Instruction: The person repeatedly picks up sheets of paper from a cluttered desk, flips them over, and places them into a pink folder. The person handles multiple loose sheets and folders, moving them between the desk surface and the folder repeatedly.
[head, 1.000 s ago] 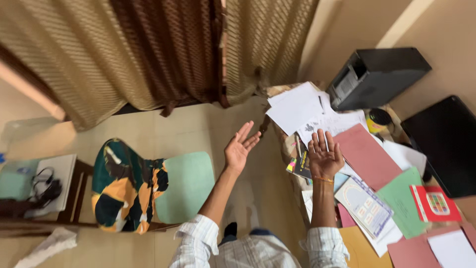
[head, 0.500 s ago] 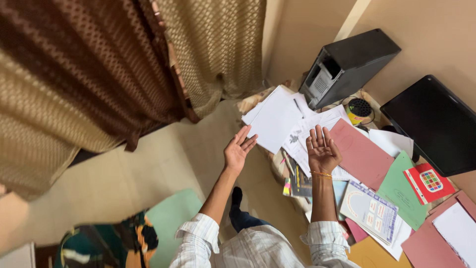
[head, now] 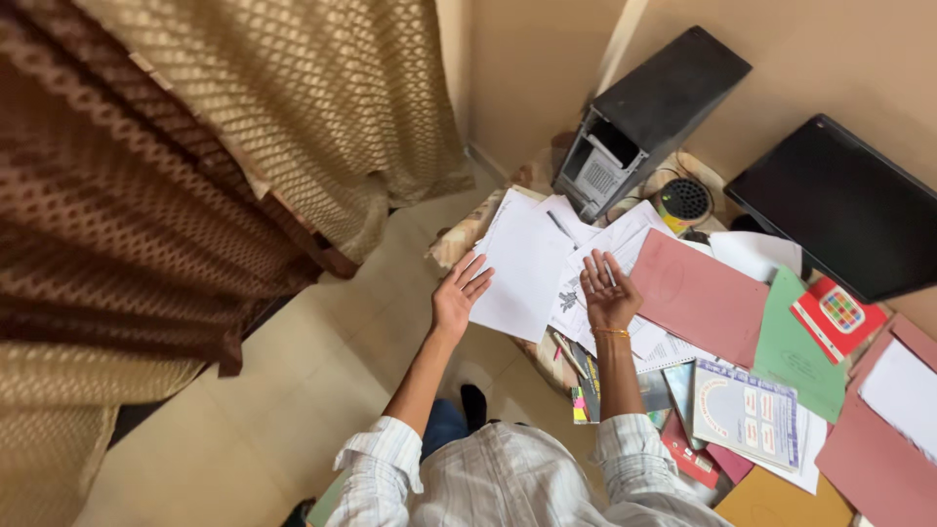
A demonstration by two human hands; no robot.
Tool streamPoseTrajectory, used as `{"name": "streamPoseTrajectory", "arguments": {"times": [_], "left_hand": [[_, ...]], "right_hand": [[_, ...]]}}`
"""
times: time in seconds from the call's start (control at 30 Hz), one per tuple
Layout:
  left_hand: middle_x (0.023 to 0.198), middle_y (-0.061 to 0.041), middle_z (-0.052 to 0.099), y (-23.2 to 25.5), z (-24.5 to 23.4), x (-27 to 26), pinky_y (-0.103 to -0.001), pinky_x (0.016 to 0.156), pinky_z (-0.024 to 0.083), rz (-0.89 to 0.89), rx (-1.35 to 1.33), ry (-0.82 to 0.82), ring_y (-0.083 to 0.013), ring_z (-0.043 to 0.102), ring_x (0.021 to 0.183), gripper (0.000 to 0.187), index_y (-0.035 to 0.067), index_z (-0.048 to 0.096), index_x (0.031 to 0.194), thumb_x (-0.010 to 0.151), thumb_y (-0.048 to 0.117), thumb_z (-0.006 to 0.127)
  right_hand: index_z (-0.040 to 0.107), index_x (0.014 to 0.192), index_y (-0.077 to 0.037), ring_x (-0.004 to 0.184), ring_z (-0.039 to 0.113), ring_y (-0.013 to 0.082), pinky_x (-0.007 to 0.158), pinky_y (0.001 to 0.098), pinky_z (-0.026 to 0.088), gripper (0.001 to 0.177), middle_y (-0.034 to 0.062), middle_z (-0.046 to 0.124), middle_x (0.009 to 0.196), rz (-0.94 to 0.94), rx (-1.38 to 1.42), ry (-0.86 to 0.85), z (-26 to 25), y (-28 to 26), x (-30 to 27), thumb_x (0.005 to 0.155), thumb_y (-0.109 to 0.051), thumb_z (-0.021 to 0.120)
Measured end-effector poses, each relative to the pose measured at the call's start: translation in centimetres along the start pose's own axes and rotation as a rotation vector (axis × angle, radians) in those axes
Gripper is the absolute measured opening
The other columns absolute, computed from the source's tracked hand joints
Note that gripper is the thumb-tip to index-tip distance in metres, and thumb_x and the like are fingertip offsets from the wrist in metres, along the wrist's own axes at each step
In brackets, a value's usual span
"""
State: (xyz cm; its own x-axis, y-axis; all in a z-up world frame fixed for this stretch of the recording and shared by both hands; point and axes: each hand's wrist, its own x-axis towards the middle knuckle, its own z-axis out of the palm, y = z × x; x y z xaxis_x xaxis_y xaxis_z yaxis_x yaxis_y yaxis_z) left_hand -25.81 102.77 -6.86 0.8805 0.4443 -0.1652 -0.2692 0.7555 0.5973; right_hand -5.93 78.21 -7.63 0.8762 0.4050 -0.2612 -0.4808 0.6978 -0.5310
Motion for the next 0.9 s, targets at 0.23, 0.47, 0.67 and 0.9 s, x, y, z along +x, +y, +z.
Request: {"name": "streamPoseTrajectory", "arguments": {"times": [0.23, 0.47, 0.67, 0.9], "left_hand": [[0.145, -0.016, 0.058, -1.8, -5.3, 5.9, -0.040, 0.109, 0.047, -0.222, 0.271, 0.131, -0.0299, 0.063, 0.127, 0.058, -0.001, 0.049, 0.147, 0.099, 0.031, 0.055], [0.123, -0.011, 0.072, -2.1, -8.1, 9.6, -0.033, 0.097, 0.051, -0.351, 0.668, 0.139, -0.0228, 0.067, 0.112, 0.046, -0.001, 0.066, 0.132, 0.094, 0.024, 0.070], [0.116, -0.011, 0.075, -3.0, -9.0, 9.3, -0.028, 0.092, 0.054, -0.294, 0.921, -0.008, -0.0161, 0.071, 0.106, 0.044, -0.004, 0.067, 0.126, 0.091, 0.021, 0.075], [0.098, -0.010, 0.077, -3.2, -9.7, 9.0, -0.029, 0.080, 0.055, -0.401, 0.958, 0.020, -0.0162, 0.071, 0.089, 0.039, -0.001, 0.071, 0.120, 0.085, 0.013, 0.079]], "right_hand": [[0.059, 0.133, 0.002, 0.112, 0.069, 0.0269, 0.093, 0.0362, 0.056, 0.044, 0.0157, 0.069, 0.130, 0.025, -0.429, 0.254, -2.9, 3.5, 0.5, 0.098, -0.025, 0.057], [0.075, 0.116, -0.002, 0.081, 0.073, 0.0203, 0.069, 0.0327, 0.058, 0.033, 0.0119, 0.078, 0.101, 0.015, -1.080, 0.488, -1.6, 7.3, 0.4, 0.085, -0.013, 0.073], [0.075, 0.116, -0.008, 0.079, 0.073, 0.0167, 0.066, 0.0293, 0.060, 0.035, 0.0088, 0.079, 0.099, 0.062, -1.337, 0.628, -1.5, 9.7, -0.6, 0.082, -0.013, 0.079], [0.078, 0.104, -0.004, 0.065, 0.071, 0.0163, 0.058, 0.0280, 0.058, 0.030, 0.0098, 0.077, 0.084, 0.060, -1.257, 0.725, -1.2, 10.9, -0.7, 0.075, -0.011, 0.084]]}}
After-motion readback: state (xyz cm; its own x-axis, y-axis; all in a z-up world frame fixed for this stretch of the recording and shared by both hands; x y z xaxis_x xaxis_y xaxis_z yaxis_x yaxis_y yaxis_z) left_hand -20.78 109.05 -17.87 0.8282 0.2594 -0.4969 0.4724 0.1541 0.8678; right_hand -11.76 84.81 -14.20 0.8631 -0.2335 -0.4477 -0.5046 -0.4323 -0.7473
